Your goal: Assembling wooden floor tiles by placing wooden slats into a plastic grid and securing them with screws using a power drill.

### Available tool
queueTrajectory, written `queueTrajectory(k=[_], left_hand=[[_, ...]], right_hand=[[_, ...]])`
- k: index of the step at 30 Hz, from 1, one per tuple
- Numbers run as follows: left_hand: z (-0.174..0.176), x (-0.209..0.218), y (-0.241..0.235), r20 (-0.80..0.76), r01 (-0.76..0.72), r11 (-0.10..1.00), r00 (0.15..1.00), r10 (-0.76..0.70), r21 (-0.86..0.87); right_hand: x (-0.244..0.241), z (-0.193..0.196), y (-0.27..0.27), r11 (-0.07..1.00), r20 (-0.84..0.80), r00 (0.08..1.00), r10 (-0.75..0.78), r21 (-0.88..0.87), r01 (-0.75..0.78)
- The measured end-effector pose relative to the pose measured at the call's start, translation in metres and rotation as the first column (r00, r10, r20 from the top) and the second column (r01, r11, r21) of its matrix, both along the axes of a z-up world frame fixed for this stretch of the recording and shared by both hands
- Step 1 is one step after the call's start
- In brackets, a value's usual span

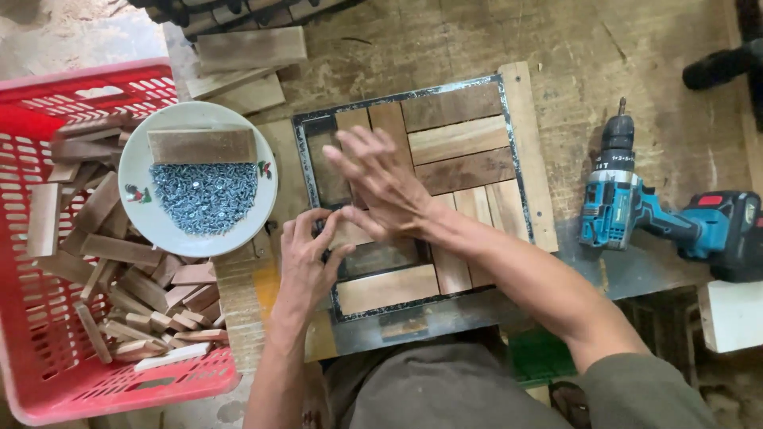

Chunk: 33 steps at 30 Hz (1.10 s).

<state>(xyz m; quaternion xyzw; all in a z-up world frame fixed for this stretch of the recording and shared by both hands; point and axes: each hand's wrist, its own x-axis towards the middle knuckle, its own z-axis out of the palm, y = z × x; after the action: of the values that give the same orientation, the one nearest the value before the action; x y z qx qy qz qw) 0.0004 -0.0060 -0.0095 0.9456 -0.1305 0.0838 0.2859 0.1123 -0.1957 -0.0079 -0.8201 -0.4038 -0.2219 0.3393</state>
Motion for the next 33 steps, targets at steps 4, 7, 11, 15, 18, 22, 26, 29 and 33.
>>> queueTrajectory(k=[4, 7, 11, 15, 18, 22, 26, 29, 33], left_hand=[[-0.003, -0.004, 0.006, 0.008, -0.010, 1.000, 1.000, 0.010, 0.006], [-0.010, 0.001, 0.003, 0.055, 0.011, 1.000, 0.998, -0.010, -0.028], [-0.018, -0.010, 0.006, 0.018, -0.020, 0.999, 1.000, 0.020, -0.025], [-0.022, -0.006, 0.004, 0.087, -0.025, 1.000, 0.996, 0.026, -0.015], [-0.019, -0.010, 0.005, 0.099, -0.033, 0.999, 0.994, 0.034, -0.007], [-0.015, -0.013, -0.003, 0.084, -0.053, 0.998, 0.995, 0.051, 0.026], [0.033, -0.029, -0.029, -0.069, -0.078, 0.993, 0.994, 0.085, 0.090], [0.038, -0.009, -0.060, -0.230, 0.008, 0.972, 0.972, 0.047, 0.233], [0.014, 0.009, -0.082, -0.274, 0.139, 0.911, 0.961, -0.029, 0.388]], right_hand=[[0.005, 0.000, -0.008, 1.000, 0.037, 0.999, 0.017, 0.003, -0.018], [0.012, 0.019, -0.023, 0.979, -0.026, 0.998, -0.049, 0.199, 0.054], [0.002, 0.066, -0.029, 0.804, -0.159, 0.976, -0.150, 0.555, 0.214], [-0.014, 0.010, -0.013, 0.994, 0.258, 0.964, -0.060, 0.099, 0.035], [-0.020, -0.009, -0.016, 0.999, 0.347, 0.937, 0.033, 0.005, -0.037], [0.011, 0.002, -0.077, 0.967, 0.123, 0.986, -0.110, 0.244, 0.078], [-0.013, 0.041, -0.114, 0.895, -0.245, 0.893, -0.378, 0.149, 0.420], [-0.024, -0.006, -0.122, 0.910, -0.141, 0.916, -0.377, -0.243, 0.337], [-0.048, -0.027, -0.107, 0.834, -0.036, 0.953, -0.302, -0.493, 0.246]])
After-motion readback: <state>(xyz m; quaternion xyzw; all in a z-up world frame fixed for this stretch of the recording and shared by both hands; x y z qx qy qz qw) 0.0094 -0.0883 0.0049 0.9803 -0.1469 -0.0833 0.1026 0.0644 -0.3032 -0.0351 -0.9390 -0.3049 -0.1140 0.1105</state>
